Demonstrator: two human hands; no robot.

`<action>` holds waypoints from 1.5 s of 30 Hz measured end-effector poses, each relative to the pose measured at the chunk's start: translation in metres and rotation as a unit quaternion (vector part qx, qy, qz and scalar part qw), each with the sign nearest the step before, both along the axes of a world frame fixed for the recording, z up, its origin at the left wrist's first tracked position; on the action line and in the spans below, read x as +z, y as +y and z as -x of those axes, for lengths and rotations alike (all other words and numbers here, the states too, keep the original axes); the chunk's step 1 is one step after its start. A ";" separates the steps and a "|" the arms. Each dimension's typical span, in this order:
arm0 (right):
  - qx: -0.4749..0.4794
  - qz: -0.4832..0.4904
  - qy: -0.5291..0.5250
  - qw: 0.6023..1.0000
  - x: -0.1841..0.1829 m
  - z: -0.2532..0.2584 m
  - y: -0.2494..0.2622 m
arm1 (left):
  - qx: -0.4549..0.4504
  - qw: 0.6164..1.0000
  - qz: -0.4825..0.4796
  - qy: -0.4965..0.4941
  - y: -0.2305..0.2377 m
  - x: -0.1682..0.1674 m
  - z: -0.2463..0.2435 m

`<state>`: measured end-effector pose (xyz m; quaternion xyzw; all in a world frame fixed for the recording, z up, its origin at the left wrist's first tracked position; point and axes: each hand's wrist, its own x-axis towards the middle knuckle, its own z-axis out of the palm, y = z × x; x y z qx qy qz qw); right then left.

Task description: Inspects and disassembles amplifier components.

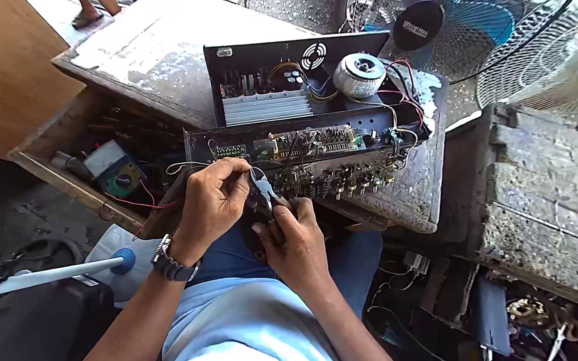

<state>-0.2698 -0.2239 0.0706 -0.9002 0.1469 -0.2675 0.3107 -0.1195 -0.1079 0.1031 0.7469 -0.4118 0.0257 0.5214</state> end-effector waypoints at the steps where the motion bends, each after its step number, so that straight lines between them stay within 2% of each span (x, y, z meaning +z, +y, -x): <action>1: 0.003 0.001 0.004 1.000 0.001 0.000 0.000 | -0.002 1.000 0.004 0.003 0.000 -0.001 0.000; 8: 0.004 -0.005 0.008 1.000 0.001 0.000 0.005 | -0.009 1.000 0.021 0.020 0.001 -0.001 0.000; 17: -0.030 0.040 0.010 0.999 -0.003 -0.006 0.008 | -0.011 0.999 0.027 0.021 0.001 -0.003 -0.001; 29: 0.009 0.013 0.022 1.000 0.003 -0.009 -0.002 | -0.012 0.999 0.023 0.024 0.001 -0.003 -0.001; 37: -0.003 0.059 0.032 0.998 0.006 -0.007 -0.009 | -0.004 1.000 0.005 0.025 0.002 -0.001 0.000; 45: 0.005 0.050 0.023 0.998 0.004 -0.010 -0.009 | 0.007 1.000 -0.006 0.019 0.002 0.000 -0.001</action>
